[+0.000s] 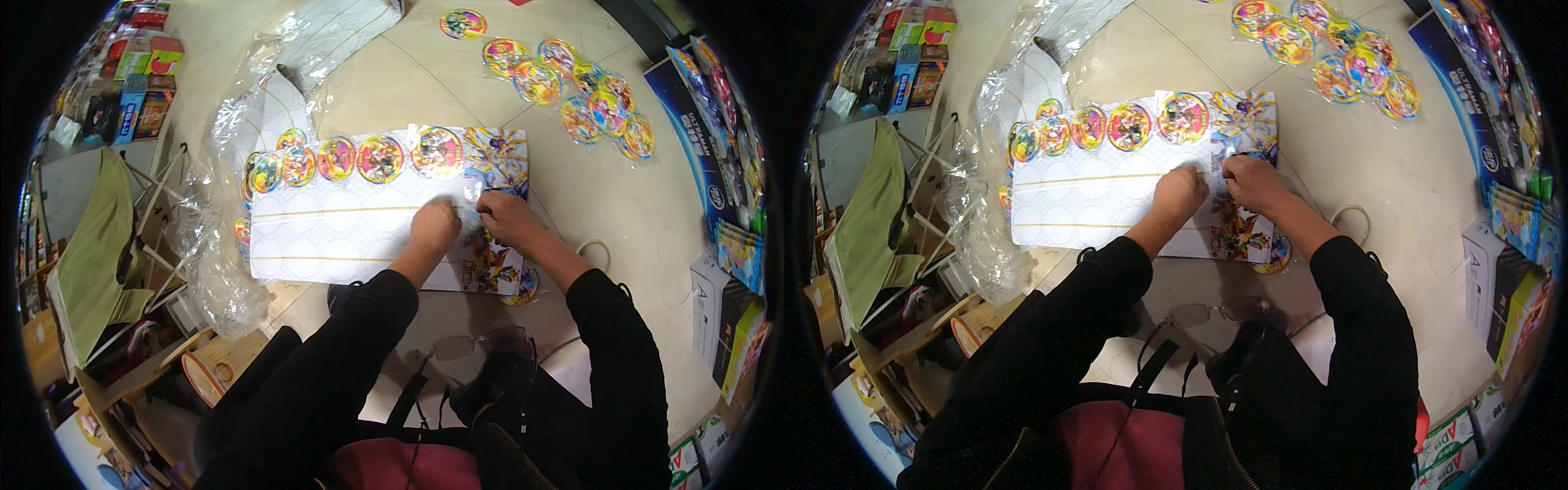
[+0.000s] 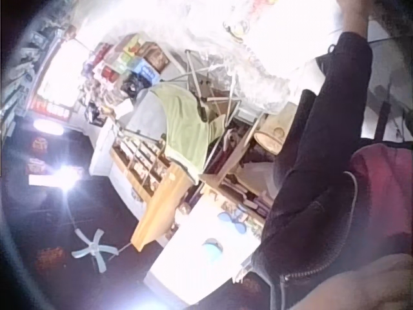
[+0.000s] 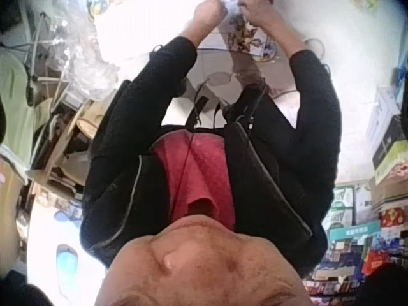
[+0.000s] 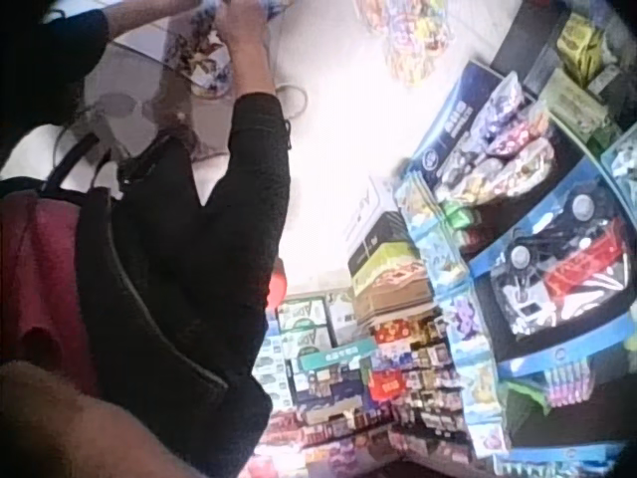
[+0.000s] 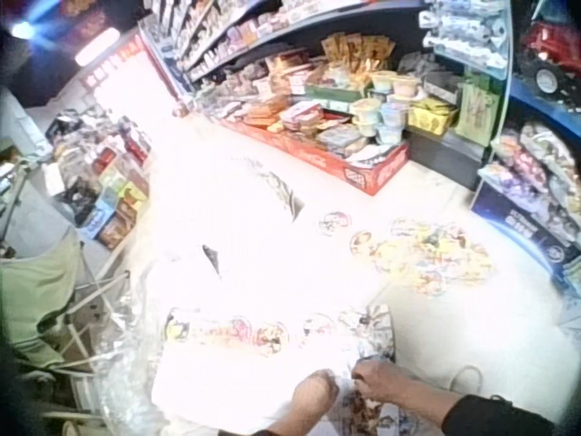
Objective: The person assembles a large kite by attaching circular printed discs to a white sheet using clear tape. They repeatedly pick up discs, position them on the sheet, and secure them with tape, working in rows across the surface.
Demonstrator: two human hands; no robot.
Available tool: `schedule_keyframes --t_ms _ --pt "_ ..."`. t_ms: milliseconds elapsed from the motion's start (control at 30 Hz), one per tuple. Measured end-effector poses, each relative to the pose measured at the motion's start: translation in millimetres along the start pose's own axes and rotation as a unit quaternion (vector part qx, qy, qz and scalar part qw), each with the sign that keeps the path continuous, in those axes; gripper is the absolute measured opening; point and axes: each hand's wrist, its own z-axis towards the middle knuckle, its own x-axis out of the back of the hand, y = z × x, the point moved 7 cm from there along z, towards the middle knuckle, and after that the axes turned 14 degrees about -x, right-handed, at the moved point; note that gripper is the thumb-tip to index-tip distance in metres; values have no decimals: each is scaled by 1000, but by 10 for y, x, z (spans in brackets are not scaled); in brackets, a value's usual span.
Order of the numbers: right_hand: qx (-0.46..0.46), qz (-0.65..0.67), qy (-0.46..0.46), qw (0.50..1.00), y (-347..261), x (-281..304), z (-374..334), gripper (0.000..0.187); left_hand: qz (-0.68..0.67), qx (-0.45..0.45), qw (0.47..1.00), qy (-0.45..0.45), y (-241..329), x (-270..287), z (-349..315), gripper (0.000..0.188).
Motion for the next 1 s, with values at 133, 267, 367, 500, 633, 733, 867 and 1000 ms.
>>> schedule_keyframes --t_ms 133,267,367,500,633,733,867,1000 --pt "0 6 5 1000 12 8 6 11 70 -47 994 -75 86 -51 147 21" --pt "15 11 7 1000 -27 42 -11 11 103 -59 986 -120 124 -99 179 21" --pt "23 13 11 1000 -68 47 -13 11 108 -61 984 -126 97 -119 199 21" --pt "14 6 4 1000 -75 53 -12 11 91 -42 989 -105 97 -90 201 23" --pt "18 19 12 1000 -46 76 -22 10 78 -23 992 -97 80 -76 182 24" --pt "22 22 9 999 -106 74 -33 10 79 -14 993 -86 -3 -95 138 22" --pt "24 16 7 1000 -83 67 -35 12 12 -28 999 21 -54 -31 26 19" --pt "32 9 19 999 -19 38 -36 13 -57 -2 995 82 -73 15 -51 17"
